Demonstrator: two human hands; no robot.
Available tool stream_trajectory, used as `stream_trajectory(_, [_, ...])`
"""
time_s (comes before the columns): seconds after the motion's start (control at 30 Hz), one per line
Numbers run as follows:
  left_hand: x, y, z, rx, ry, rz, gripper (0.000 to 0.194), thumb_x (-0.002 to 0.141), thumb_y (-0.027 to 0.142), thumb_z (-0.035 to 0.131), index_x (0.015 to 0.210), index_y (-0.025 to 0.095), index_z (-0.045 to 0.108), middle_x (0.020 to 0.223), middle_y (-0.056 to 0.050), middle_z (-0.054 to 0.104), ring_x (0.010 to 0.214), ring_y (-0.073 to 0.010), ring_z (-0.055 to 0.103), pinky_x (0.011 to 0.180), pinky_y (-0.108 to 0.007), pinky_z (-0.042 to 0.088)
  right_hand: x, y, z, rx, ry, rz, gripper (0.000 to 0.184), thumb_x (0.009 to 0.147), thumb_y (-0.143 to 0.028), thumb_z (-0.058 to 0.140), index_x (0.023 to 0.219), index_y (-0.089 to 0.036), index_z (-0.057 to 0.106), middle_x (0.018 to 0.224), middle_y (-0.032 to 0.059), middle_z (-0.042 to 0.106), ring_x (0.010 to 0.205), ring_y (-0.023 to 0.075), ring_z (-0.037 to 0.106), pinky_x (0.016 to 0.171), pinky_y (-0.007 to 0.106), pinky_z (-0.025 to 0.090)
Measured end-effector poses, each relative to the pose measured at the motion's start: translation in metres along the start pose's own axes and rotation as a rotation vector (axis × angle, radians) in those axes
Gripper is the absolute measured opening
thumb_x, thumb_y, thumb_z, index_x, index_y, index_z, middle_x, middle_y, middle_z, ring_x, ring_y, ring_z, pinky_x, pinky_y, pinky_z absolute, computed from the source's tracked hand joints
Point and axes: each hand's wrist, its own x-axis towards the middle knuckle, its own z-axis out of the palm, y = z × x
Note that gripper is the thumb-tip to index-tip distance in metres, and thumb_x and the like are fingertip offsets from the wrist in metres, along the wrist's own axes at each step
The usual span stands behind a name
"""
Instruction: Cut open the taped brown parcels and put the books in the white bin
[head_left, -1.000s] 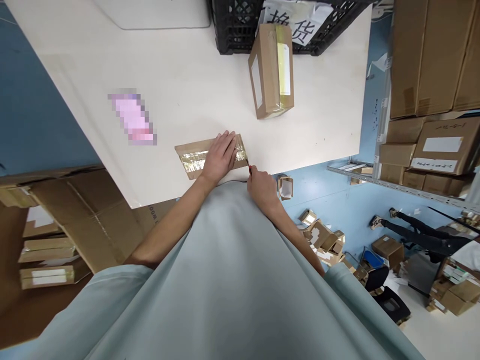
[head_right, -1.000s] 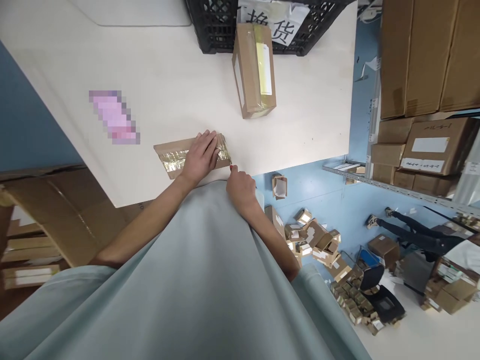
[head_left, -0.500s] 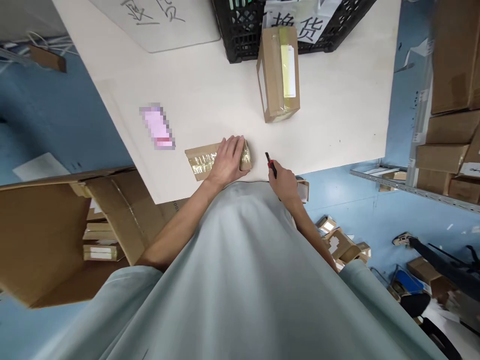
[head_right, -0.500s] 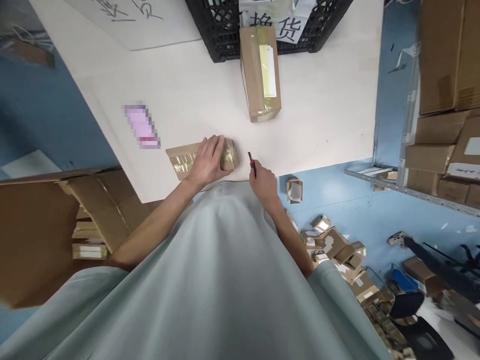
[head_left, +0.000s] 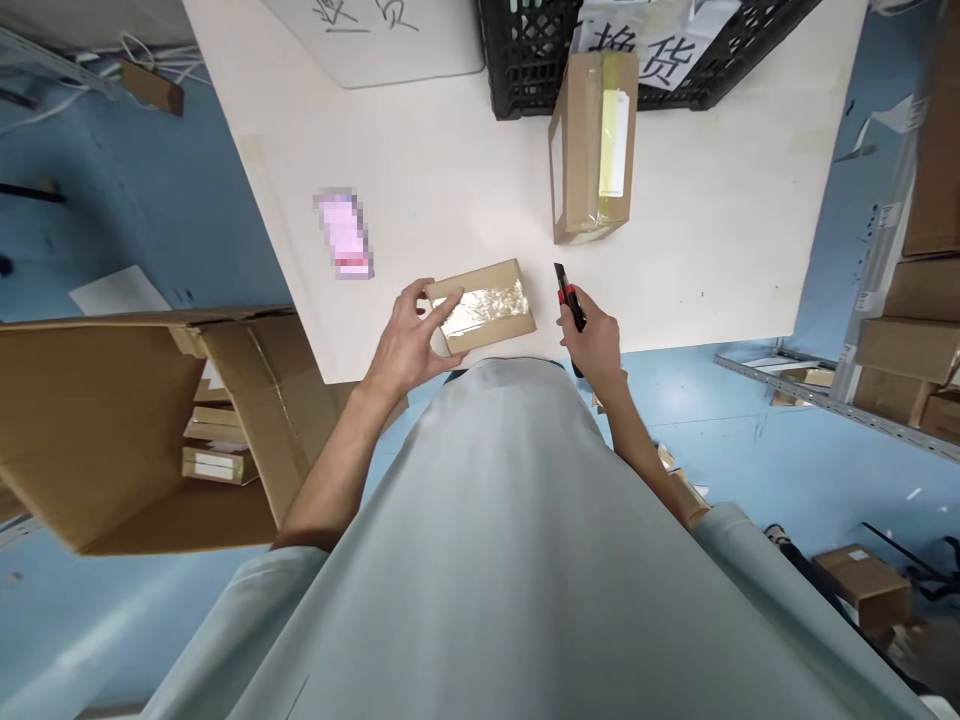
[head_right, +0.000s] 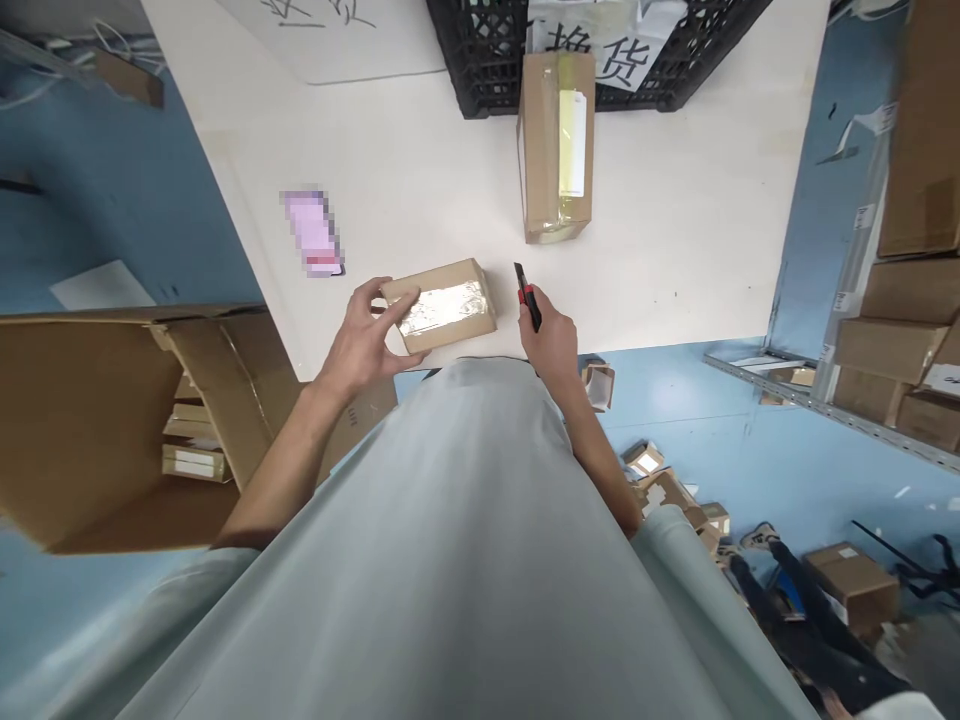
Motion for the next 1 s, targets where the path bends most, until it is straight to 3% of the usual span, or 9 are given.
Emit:
stream_trajectory(0.13, [-0.01,-0.006,-0.003,0.007,0.033,-0.04,0.094,0.089,0.073,0.088,0.17,0.039,0.051,0.185,-0.017,0.034,0.168,-0.0527,0.038,0.128,-0.078,0.047,0.002,-0.007,0.009,-0.025,-0.056,-0.011,0.056,0.12,-0.049,0.035,0.166,-0.027,0.059,0.118,0.0071,0.085,0.096,0.0275,0.082,0.094,0.042,0.065])
stream_trajectory(0.27, [0.009,0.021,-0.002,0.015,0.087,0.015,0.081,0.098,0.081,0.074,0.164,0.036,0.056,0.189,-0.014,0.032,0.176,-0.0528,0.025,0.135,-0.084,0.031,0.001,-0.011,0.017,-0.028,-0.073,-0.007,0.055,0.12,-0.046,0.035,0.166,-0.028,0.059,0.119,0.007,0.086,0.098,0.0276,0.082,0.095,0.042,0.065])
stream_trajectory(0.4, [0.043,0.048,0.02,-0.035,0.065,0.046,0.055,0.116,0.066,0.051,0.158,0.033,0.062,0.176,-0.011,0.054,0.173,-0.0422,0.039,0.139,-0.073,0.035,-0.005,-0.018,0.017,-0.026,-0.073,-0.011,0.055,0.12,-0.044,0.034,0.166,-0.027,0.059,0.125,0.0076,0.085,0.102,0.028,0.081,0.097,0.042,0.064])
stream_trajectory(0.53, [0.059,0.048,0.045,-0.088,0.046,0.06,0.05,0.119,0.06,0.042,0.15,0.032,0.068,0.158,-0.01,0.07,0.162,-0.0365,0.055,0.136,-0.065,0.044,-0.016,-0.024,0.016,-0.045,-0.069,-0.032,0.056,0.119,-0.042,0.031,0.162,-0.025,0.062,0.129,0.0092,0.082,0.106,0.0269,0.08,0.099,0.039,0.062])
stream_trajectory(0.67, [0.058,0.04,0.057,-0.098,0.08,0.049,0.052,0.119,0.064,0.04,0.145,0.031,0.07,0.151,-0.011,0.074,0.159,-0.0363,0.058,0.133,-0.065,0.047,-0.026,-0.029,0.018,-0.069,-0.087,-0.065,0.055,0.119,-0.039,0.033,0.162,-0.023,0.062,0.132,0.0114,0.08,0.113,0.0273,0.078,0.1,0.036,0.06])
stream_trajectory(1.0, [0.054,0.035,0.062,-0.144,0.091,0.07,0.047,0.119,0.062,0.041,0.142,0.032,0.07,0.154,-0.011,0.072,0.161,-0.0372,0.056,0.136,-0.07,0.042,-0.032,-0.051,0.018,-0.195,-0.147,-0.056,0.055,0.118,-0.034,0.036,0.169,-0.023,0.057,0.129,0.0118,0.078,0.116,0.0293,0.074,0.1,0.037,0.059])
